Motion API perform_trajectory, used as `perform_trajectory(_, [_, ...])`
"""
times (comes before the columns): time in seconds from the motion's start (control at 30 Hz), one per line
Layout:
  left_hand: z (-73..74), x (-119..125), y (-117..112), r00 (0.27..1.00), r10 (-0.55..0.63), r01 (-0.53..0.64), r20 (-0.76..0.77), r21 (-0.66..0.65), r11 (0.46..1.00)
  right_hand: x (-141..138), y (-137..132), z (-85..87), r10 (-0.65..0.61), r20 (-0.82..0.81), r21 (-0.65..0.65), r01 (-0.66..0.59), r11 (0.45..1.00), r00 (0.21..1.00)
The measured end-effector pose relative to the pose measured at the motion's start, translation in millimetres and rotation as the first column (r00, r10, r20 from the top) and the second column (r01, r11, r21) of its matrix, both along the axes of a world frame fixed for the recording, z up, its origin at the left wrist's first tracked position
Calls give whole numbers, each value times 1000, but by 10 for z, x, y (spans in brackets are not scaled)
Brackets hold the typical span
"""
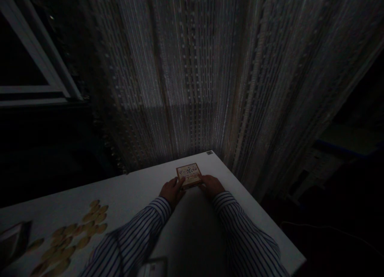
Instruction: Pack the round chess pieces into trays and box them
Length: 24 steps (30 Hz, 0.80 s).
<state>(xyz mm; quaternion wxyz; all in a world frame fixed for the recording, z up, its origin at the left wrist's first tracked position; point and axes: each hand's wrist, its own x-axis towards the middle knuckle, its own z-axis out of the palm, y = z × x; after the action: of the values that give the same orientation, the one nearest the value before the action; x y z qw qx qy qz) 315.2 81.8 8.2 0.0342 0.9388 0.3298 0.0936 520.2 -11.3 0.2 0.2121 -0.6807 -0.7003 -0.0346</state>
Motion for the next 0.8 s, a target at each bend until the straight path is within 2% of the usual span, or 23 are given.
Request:
perform_trajectory(0.33, [281,-192,-94,999,41,-40,26,-20,999,-73,-115,129,-43,-11,58,43,997,999])
perform_trajectory(0.47, [349,-251,-103,997,62,-61,39,-39,997,-126,-145,196,-63,11,52,62,997,998])
perform_trajectory(0.8, [469,-531,-148,997,48,-41,68,-96,995,-378,-225,384,-78,-2,155,77,985,997])
